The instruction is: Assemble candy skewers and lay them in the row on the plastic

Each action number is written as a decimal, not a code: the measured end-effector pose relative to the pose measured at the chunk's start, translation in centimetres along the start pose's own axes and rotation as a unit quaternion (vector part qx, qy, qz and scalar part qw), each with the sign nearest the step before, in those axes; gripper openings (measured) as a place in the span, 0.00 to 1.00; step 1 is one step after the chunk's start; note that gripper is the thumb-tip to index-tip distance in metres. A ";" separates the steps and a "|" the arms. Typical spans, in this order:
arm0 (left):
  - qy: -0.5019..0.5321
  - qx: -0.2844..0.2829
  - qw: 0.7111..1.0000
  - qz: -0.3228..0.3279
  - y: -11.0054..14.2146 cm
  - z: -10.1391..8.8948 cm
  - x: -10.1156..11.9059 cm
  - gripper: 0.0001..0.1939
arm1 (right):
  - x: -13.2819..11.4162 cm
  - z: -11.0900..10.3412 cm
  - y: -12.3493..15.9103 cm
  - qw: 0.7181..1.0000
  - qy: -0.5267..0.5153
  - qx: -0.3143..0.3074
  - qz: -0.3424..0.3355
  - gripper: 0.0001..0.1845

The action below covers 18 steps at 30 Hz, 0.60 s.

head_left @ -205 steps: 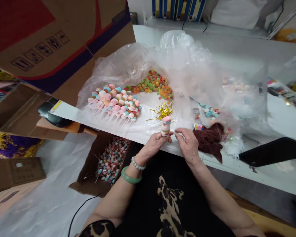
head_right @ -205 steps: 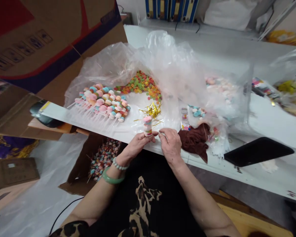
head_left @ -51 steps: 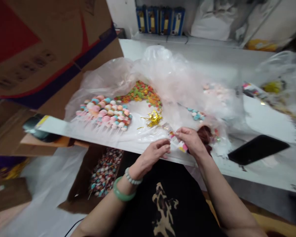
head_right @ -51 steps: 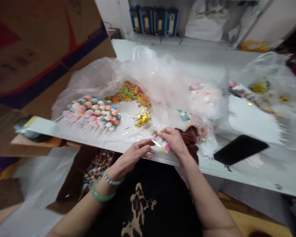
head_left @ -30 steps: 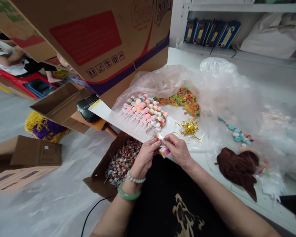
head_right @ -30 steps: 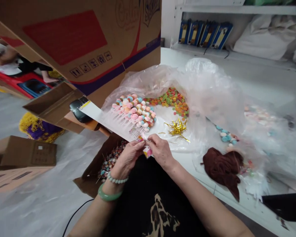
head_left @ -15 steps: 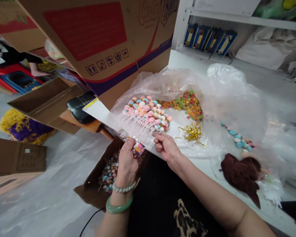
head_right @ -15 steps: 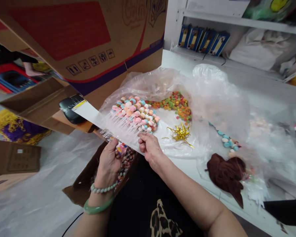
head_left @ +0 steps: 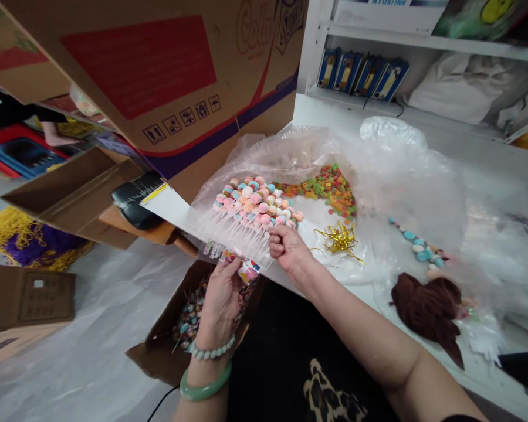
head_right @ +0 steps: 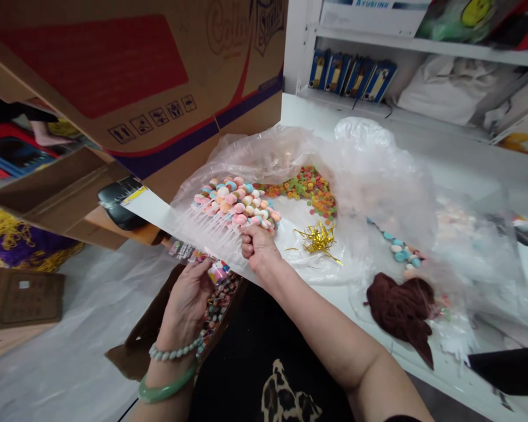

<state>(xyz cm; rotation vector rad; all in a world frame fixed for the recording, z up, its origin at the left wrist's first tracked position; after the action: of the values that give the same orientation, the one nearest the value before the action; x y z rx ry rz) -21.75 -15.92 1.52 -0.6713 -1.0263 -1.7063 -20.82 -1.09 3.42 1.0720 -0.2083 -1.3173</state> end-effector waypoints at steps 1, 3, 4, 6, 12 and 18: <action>-0.005 -0.016 1.000 -0.007 0.0 0.0 -0.1 0.09 | -0.2 -0.4 0.2 0.999 0.028 0.016 -0.043 0.13; -0.015 -0.044 0.999 -0.022 0.2 0.0 -0.3 0.11 | -0.5 -1.2 0.8 0.987 0.087 0.030 -0.134 0.13; -0.017 -0.054 0.998 -0.027 0.3 0.0 -0.3 0.12 | -0.6 -1.8 1.2 0.977 0.120 0.029 -0.173 0.13; -0.013 -0.066 0.997 -0.034 0.6 0.2 -0.3 0.14 | -0.7 -3.1 2.3 0.955 0.193 0.020 -0.225 0.12; 0.015 -0.058 0.997 -0.052 1.0 1.5 -0.5 0.12 | 0.5 -9.0 6.6 0.924 0.304 0.004 -0.231 0.08; 0.047 -0.042 0.996 -0.056 1.9 4.9 -1.4 0.09 | 3.1 -14.1 10.3 0.951 0.254 -0.009 -0.178 0.08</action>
<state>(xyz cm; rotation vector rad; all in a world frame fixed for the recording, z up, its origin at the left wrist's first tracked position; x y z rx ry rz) -19.61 -11.31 3.36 -0.5901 -0.9452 -1.8692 -3.46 2.31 2.01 1.4407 0.3998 -1.3037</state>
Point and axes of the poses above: each hand's wrist, its own y-axis away from the middle knuckle, its own z-axis out of the palm, x = y × z, the point moved 2 cm from there along -y, towards the middle knuckle, and after that the axes turned 10 degrees about z, right-handed, at the moved point
